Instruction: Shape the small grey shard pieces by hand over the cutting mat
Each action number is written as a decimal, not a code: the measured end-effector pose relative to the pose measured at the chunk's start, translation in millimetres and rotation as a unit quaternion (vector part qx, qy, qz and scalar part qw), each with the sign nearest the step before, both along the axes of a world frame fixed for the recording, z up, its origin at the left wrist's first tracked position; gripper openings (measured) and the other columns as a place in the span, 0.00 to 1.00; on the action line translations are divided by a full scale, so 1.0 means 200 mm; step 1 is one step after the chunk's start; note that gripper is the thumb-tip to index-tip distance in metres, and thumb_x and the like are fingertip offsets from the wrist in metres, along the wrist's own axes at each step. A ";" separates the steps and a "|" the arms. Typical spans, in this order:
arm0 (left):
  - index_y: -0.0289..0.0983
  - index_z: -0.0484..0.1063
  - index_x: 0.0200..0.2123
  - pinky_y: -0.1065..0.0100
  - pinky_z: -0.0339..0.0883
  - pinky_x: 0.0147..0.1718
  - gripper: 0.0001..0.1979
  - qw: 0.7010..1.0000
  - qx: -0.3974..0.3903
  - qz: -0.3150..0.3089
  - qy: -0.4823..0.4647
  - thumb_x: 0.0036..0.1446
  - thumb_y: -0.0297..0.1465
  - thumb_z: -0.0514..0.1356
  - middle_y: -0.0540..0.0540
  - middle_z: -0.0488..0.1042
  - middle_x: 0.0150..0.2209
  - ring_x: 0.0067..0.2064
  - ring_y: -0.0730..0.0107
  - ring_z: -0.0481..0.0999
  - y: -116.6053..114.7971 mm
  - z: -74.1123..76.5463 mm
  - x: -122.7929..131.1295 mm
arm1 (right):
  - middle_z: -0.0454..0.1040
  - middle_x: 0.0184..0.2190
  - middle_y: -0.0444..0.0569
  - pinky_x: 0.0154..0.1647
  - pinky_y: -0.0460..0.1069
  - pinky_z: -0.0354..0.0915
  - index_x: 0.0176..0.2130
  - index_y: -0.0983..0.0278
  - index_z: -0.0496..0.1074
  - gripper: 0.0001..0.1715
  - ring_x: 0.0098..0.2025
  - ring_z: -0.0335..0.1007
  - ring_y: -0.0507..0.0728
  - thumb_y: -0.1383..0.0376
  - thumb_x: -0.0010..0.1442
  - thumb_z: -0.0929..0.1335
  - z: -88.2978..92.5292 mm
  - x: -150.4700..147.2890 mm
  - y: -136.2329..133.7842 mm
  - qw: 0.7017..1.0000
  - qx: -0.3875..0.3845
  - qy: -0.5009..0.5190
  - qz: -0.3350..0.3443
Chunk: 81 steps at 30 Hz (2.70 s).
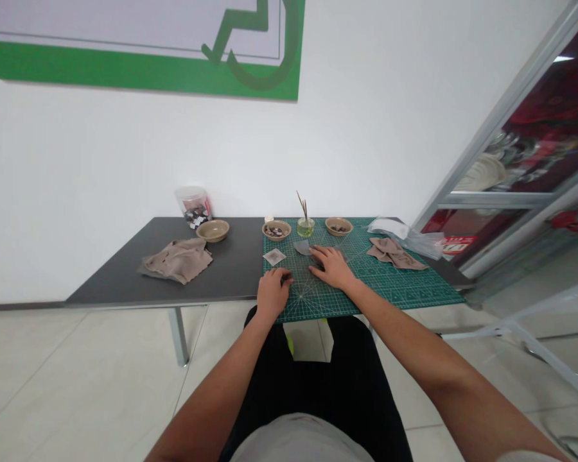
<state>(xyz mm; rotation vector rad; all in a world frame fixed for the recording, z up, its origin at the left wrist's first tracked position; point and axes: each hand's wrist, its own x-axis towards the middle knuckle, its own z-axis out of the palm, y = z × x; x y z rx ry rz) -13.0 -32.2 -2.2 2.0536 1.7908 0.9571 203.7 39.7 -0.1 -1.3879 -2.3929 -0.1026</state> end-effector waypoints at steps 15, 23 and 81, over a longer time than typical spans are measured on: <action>0.40 0.74 0.41 0.62 0.65 0.46 0.09 0.999 -0.003 0.039 -0.008 0.58 0.34 0.62 0.45 0.78 0.41 0.46 0.61 0.74 0.01 -0.01 0.02 | 0.61 0.65 0.61 0.57 0.61 0.56 0.67 0.67 0.55 0.35 0.60 0.61 0.68 0.53 0.66 0.60 0.00 -0.24 0.10 0.998 -0.050 0.021 -0.045; 0.40 0.75 0.42 0.63 0.65 0.43 0.09 0.999 -0.004 0.039 0.000 0.58 0.35 0.61 0.45 0.78 0.40 0.44 0.61 0.74 0.02 -0.01 0.01 | 0.77 0.47 0.59 0.51 0.58 0.58 0.51 0.63 0.75 0.21 0.52 0.66 0.66 0.60 0.69 0.59 0.01 -0.26 0.16 0.996 -0.065 -0.012 -0.059; 0.36 0.76 0.31 0.69 0.65 0.37 0.06 0.972 0.021 -0.081 -0.221 0.48 0.27 0.60 0.49 0.75 0.31 0.34 0.70 0.72 0.16 -0.02 0.06 | 0.68 0.31 0.42 0.38 0.49 0.64 0.34 0.62 0.65 0.18 0.33 0.64 0.53 0.55 0.50 0.73 -0.04 -0.22 -0.08 0.872 -0.153 0.452 0.109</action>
